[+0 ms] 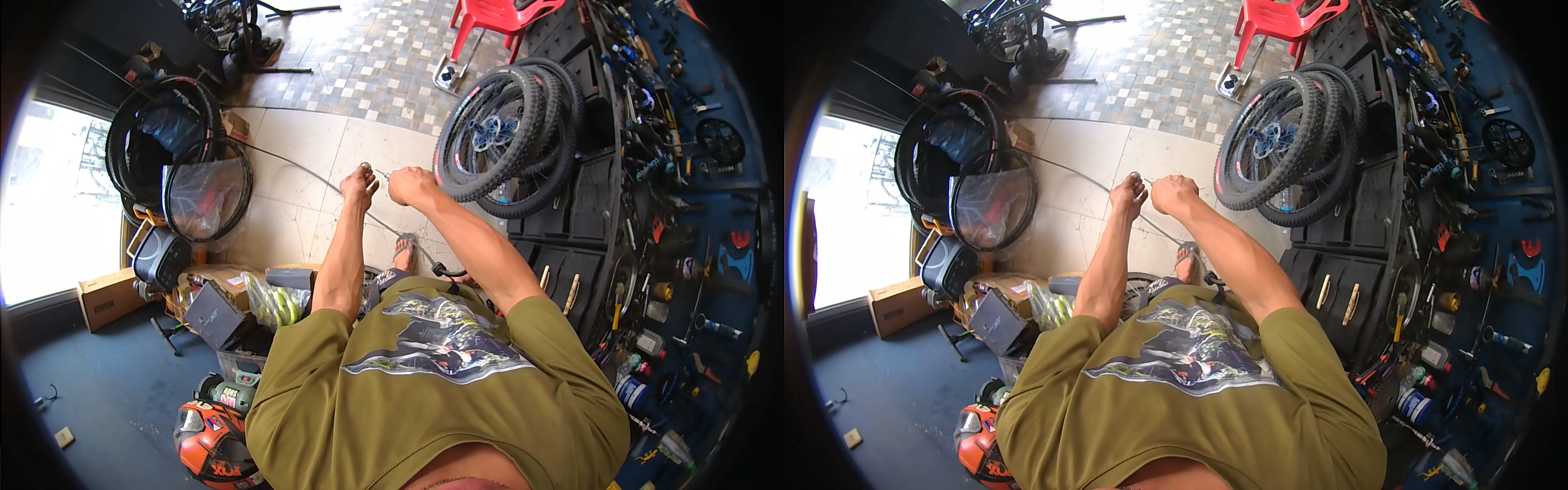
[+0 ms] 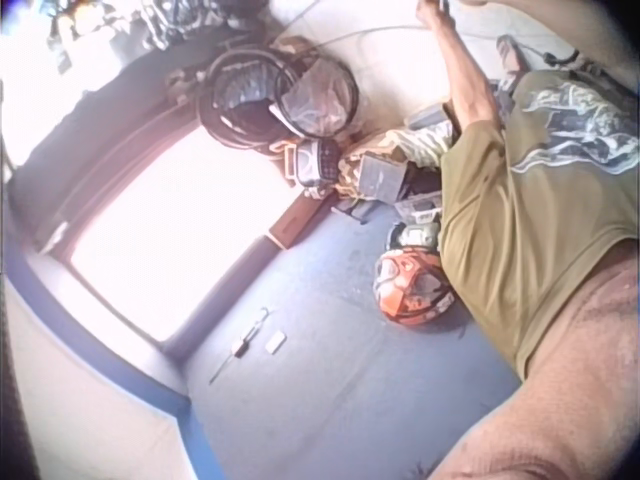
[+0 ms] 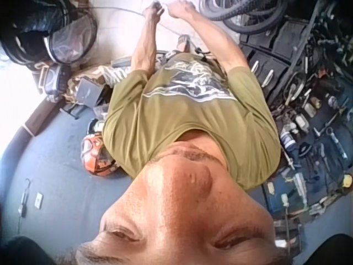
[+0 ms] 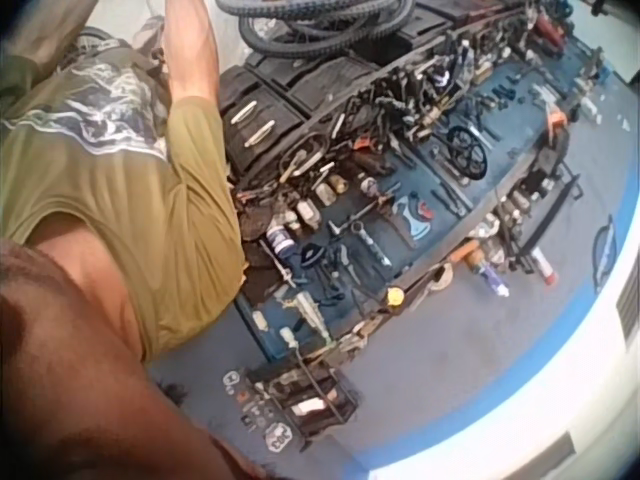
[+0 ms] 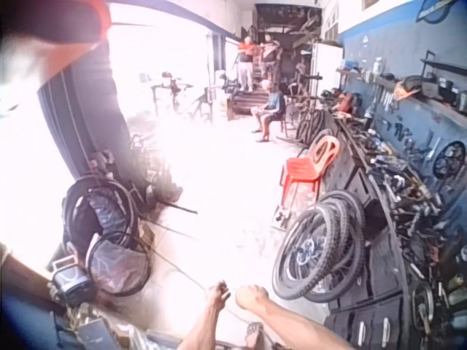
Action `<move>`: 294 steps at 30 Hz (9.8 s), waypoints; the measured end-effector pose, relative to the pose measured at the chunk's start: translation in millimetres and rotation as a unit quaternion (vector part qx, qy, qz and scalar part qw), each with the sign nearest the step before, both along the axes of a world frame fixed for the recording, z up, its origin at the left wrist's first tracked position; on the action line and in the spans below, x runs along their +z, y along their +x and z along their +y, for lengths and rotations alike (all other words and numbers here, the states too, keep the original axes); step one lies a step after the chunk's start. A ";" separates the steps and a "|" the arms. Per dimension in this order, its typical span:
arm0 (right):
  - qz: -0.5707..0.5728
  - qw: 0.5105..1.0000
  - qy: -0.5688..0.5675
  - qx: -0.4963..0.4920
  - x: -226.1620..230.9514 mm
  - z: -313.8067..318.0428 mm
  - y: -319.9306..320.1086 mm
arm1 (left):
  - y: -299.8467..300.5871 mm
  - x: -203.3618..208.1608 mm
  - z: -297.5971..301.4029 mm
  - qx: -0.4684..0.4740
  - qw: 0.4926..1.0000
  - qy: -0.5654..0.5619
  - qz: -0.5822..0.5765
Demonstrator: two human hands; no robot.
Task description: The person repeatedly cleans a bicycle chainring by brushing it with a yellow-handled brush in a container, then inspects a bicycle cable, and later handles a bicycle tire. The person returns to brushing the chainring multiple times throughout the clip.
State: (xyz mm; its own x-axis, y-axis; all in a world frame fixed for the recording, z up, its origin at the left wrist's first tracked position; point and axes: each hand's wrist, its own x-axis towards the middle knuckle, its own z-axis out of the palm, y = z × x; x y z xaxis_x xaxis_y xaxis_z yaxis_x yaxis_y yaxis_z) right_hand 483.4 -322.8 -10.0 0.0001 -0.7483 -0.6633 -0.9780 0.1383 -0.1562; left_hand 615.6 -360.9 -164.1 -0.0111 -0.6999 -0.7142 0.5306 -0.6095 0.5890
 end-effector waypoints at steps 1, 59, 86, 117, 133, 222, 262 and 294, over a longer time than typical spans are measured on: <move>0.001 1.000 -0.002 -0.004 1.0 0.1 -0.9 | -1.0 -0.5 -0.4 -0.003 1.000 0.003 0.007; -0.110 0.950 -0.292 -0.027 -0.9 38.9 -43.0 | -22.1 61.2 -38.3 0.073 0.949 -0.016 0.305; -0.109 0.956 -0.271 -0.012 6.8 29.2 -44.6 | -17.9 66.1 -40.1 0.074 0.950 -0.004 0.303; -0.133 0.910 -0.239 -0.313 -99.7 199.3 -160.9 | -30.5 55.8 -4.5 -0.363 0.892 -0.197 -0.184; -0.070 0.927 -0.233 -0.286 -64.6 190.4 -172.8 | -84.4 104.7 -11.4 -0.394 0.893 -0.212 -0.045; -0.027 0.993 -0.113 0.007 55.7 -34.7 -34.1 | 16.4 31.5 -50.4 -0.152 0.980 -0.117 0.060; -0.054 0.553 -0.443 -0.703 -90.1 353.3 -392.5 | -473.7 105.0 159.0 -0.704 0.621 -0.338 -0.059; 0.041 0.539 -0.540 -0.645 60.6 574.1 -395.3 | -579.8 193.0 432.6 -0.793 0.578 -0.124 0.150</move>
State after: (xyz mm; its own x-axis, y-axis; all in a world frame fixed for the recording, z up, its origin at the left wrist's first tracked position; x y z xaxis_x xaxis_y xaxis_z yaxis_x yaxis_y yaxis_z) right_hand 88.0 251.3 50.6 -0.9784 -0.0408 0.2025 -0.1879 0.5833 -0.7902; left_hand 35.8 71.7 28.9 -0.8759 0.2790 -0.3936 -0.4776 -0.3860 0.7892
